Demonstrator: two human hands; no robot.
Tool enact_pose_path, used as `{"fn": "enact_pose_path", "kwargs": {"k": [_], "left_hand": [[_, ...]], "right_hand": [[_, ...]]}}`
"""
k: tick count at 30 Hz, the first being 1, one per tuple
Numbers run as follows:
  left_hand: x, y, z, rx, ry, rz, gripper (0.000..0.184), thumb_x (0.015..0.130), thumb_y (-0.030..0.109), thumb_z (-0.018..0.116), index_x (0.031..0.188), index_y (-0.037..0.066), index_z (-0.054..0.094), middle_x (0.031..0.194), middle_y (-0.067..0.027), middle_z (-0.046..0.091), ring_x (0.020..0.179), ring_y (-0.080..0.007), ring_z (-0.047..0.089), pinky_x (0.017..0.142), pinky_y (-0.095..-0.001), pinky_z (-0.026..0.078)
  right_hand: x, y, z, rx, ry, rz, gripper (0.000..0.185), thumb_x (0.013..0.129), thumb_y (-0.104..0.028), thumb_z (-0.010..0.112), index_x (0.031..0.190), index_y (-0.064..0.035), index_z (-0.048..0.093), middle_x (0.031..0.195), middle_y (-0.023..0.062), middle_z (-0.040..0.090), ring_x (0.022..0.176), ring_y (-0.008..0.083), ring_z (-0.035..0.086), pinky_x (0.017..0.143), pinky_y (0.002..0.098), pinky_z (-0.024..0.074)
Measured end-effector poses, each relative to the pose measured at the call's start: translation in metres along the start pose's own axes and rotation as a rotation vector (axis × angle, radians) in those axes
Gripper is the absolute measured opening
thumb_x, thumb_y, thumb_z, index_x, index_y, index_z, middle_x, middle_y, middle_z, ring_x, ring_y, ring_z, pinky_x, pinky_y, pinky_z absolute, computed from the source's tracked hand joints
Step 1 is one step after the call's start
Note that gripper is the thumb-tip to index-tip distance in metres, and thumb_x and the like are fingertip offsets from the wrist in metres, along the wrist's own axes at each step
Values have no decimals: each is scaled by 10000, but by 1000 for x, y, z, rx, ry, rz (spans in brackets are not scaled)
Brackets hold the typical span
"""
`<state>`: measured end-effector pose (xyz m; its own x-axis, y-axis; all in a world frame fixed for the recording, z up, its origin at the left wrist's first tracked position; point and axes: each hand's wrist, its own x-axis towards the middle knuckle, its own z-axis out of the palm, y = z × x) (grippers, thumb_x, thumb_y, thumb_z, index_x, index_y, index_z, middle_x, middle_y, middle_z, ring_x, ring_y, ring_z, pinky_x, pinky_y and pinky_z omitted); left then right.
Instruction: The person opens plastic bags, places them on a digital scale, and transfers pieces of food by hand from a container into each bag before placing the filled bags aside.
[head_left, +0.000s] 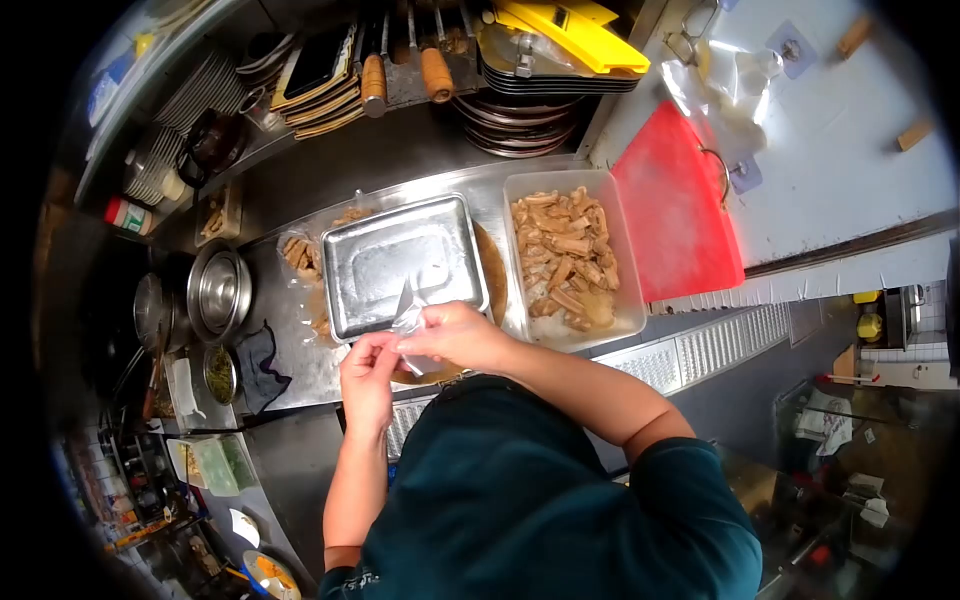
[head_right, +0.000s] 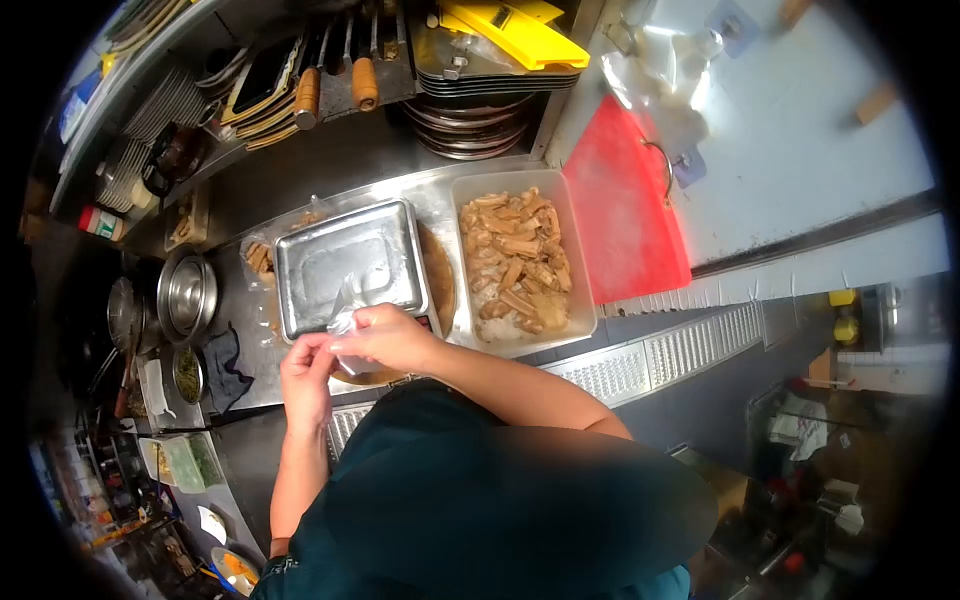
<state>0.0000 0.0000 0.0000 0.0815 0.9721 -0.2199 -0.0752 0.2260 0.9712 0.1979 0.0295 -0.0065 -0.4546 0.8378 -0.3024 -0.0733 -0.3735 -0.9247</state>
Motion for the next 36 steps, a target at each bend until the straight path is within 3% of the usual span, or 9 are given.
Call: {"fn": "enact_pose_path", "kwargs": {"k": [5,7,9,12,15,27,30,33,36], "left_hand": [[1,3,6,-161,102,-47,90,983,51,633,1034,-8,678,874,-46,702,728,-109,647,676,-249,532],[0,7,10,-25,90,-36,99,973,59,649,1036,-6,688,885,-54,710,736,-119,652,689,-251,532],[-1,6,19,18,26,-5,79,962,48,667,1023,4,690,878,-46,713,764,-106,660,716,-235,534],[3,13,19,31,47,18,73,956,33,679,1016,-6,669,889,-56,715,761,-105,666,716,-228,545],[4,22,17,11,54,-19,66,957,29,672,1008,-11,659,887,-64,711,750,-110,664,712,-238,543],[12,-1,9,27,4,-32,55,969,52,655,941,6,642,774,-8,668,703,-58,626,633,-214,505],[11,5,9,-13,8,-82,38,971,44,645,956,10,637,811,-22,668,716,-83,630,659,-226,511],[11,6,10,-28,24,-70,19,969,32,637,967,15,631,842,-36,671,714,-99,627,676,-237,516],[13,5,8,-1,40,-44,28,975,43,630,960,21,620,865,-47,675,711,-108,629,681,-243,523]], "right_hand": [[-4,9,-1,-27,70,-123,193,900,-190,776,865,-47,651,790,-15,631,781,67,565,708,252,457],[-1,14,2,34,83,-244,159,894,-141,775,950,-36,668,932,17,687,903,70,605,787,269,492],[-1,17,3,180,74,-226,190,899,-171,765,982,-14,698,876,20,688,807,80,604,724,258,489],[0,1,3,-61,190,-128,184,954,-148,684,1020,19,725,821,31,699,746,74,618,678,252,501],[2,-1,6,34,147,-102,173,947,-81,643,1067,16,722,879,26,708,780,69,614,708,240,496],[6,-9,11,169,225,-12,110,952,-109,695,890,-19,676,797,4,648,718,72,550,664,243,448],[10,-3,11,275,247,-2,92,943,-101,709,924,-27,657,828,21,661,770,80,577,709,233,463],[7,-12,20,299,252,-139,108,946,-98,698,991,-28,630,889,41,679,839,100,610,780,244,486],[8,-4,10,197,191,-145,156,949,-93,683,1065,-26,603,983,67,688,933,127,634,853,271,503]]}}
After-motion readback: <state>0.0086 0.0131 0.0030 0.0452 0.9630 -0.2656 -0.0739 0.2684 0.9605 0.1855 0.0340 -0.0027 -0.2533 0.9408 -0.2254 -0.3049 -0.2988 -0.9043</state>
